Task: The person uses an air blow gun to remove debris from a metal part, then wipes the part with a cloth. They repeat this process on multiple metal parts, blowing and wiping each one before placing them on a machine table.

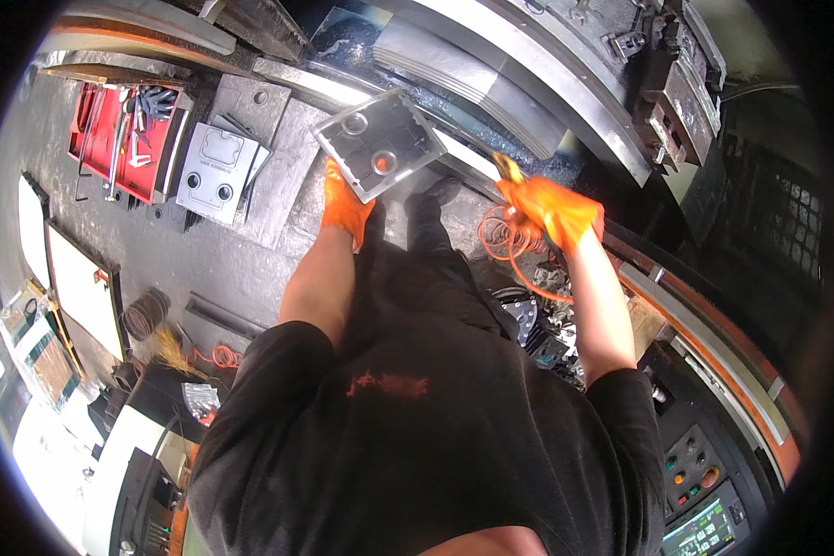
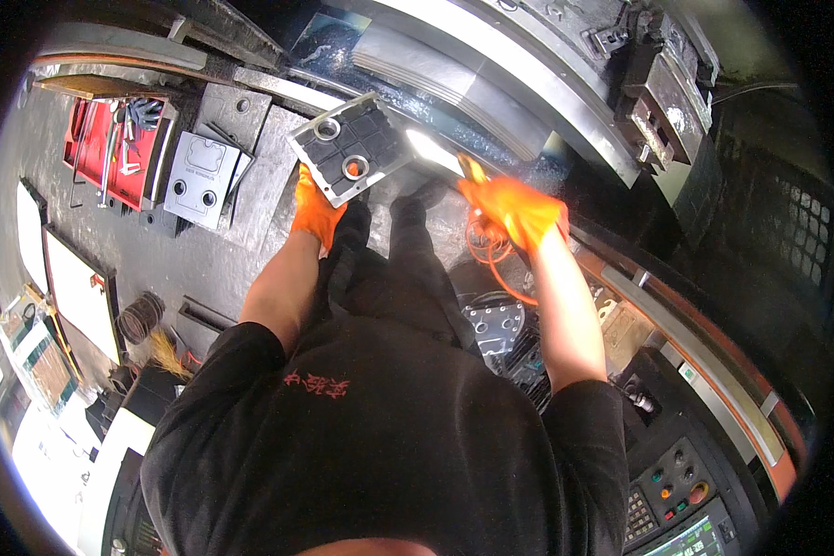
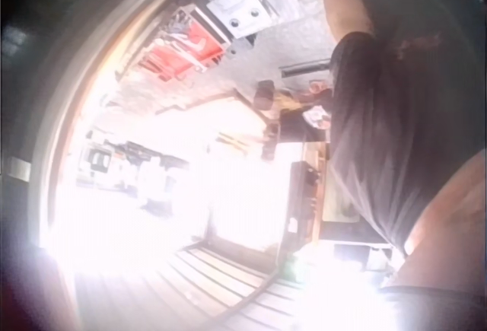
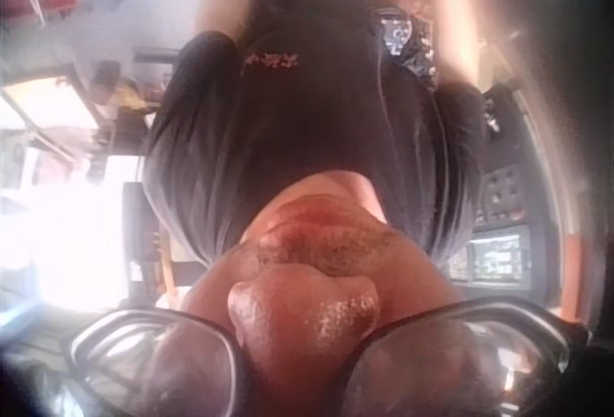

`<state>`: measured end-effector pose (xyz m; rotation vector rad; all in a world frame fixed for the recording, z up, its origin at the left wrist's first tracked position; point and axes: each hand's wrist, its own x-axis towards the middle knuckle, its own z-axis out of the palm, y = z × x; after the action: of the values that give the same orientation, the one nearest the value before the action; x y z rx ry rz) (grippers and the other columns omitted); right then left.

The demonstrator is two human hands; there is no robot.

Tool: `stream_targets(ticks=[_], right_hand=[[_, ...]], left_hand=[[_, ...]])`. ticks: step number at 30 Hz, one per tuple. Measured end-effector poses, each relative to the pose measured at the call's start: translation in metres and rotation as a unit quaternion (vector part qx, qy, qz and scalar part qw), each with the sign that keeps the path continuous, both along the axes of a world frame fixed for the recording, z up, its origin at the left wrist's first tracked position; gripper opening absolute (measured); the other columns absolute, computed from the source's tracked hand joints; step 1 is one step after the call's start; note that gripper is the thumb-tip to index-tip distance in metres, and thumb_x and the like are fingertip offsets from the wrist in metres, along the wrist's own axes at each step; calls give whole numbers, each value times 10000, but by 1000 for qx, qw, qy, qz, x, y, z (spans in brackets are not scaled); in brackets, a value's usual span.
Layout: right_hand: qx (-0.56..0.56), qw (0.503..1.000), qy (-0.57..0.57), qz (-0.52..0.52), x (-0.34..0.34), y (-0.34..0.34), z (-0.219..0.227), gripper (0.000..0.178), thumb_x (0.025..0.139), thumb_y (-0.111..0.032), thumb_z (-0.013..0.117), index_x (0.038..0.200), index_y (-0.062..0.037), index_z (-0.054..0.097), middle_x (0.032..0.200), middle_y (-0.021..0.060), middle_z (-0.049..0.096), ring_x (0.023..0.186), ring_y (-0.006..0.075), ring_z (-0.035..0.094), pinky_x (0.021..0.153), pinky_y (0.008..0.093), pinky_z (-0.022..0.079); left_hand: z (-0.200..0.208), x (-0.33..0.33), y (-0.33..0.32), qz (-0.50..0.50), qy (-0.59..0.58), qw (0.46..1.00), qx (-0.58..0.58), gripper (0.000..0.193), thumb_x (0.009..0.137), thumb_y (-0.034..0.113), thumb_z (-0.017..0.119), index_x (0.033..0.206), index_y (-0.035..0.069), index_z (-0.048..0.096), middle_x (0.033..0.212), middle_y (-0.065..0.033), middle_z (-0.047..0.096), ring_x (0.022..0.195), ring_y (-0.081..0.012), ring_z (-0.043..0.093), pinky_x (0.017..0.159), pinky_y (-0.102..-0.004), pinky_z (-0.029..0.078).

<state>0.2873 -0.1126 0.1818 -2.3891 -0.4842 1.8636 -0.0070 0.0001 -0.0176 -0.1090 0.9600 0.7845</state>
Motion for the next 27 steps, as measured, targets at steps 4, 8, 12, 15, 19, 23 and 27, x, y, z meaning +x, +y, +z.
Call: stream_targets(ticks=[4, 8, 12, 15, 19, 23, 27], right_hand=[[-55, 994, 40, -88, -22, -49, 40, 302, 1016, -377, 651, 1065, -81, 679, 761, 33, 668, 526, 148, 624, 417, 263, 429], [-85, 993, 81, -23, -36, -92, 26, 475, 973, -540, 677, 848, -83, 716, 713, 43, 716, 521, 141, 634, 442, 273, 453], [-20, 982, 184, 20, -52, -103, 18, 439, 948, -504, 692, 1023, -74, 733, 802, 27, 726, 600, 124, 662, 486, 270, 467], [48, 981, 171, 77, -66, -96, 45, 389, 968, -433, 669, 1153, -95, 725, 870, 27, 729, 664, 126, 672, 511, 272, 471], [250, 957, -37, 141, -76, -82, 92, 264, 940, -371, 657, 948, -108, 680, 789, 99, 668, 687, 256, 666, 629, 377, 500], [335, 866, -345, 137, -71, -99, 135, 232, 973, -318, 644, 957, -87, 646, 824, 119, 648, 712, 265, 654, 646, 383, 509], [533, 740, -137, -386, -74, -138, 97, 256, 1004, -321, 638, 1032, -67, 657, 862, 102, 676, 687, 227, 660, 626, 375, 525]], left_hand=[[3, 1, 3, -15, 22, 1000, 15, 458, 1103, 485, 408, 1372, 184, 623, 1322, -33, 710, 1137, -251, 715, 958, -448, 602], [14, 0, 8, -55, 23, 998, 11, 459, 1085, 498, 431, 1356, 190, 638, 1292, -29, 726, 1122, -234, 723, 928, -445, 613], [11, -3, 14, -61, 29, 998, -15, 501, 1062, 552, 445, 1357, 200, 645, 1288, -31, 728, 1126, -241, 721, 939, -459, 606], [-14, -18, 25, -82, 74, 993, -30, 546, 1047, 605, 433, 1376, 221, 639, 1343, -41, 699, 1180, -280, 694, 979, -521, 578], [-21, -38, 56, -185, 146, 971, -35, 657, 988, 749, 436, 1421, 285, 605, 1415, -41, 658, 1206, -305, 665, 982, -583, 532], [39, -51, 69, -334, 170, 919, 120, 636, 990, 752, 475, 1369, 268, 640, 1328, -14, 712, 1103, -219, 687, 865, -405, 564], [61, -66, 81, -253, 77, 953, 147, 514, 1053, 491, 597, 1412, 124, 616, 1318, -78, 704, 1080, -226, 721, 939, -384, 618]])
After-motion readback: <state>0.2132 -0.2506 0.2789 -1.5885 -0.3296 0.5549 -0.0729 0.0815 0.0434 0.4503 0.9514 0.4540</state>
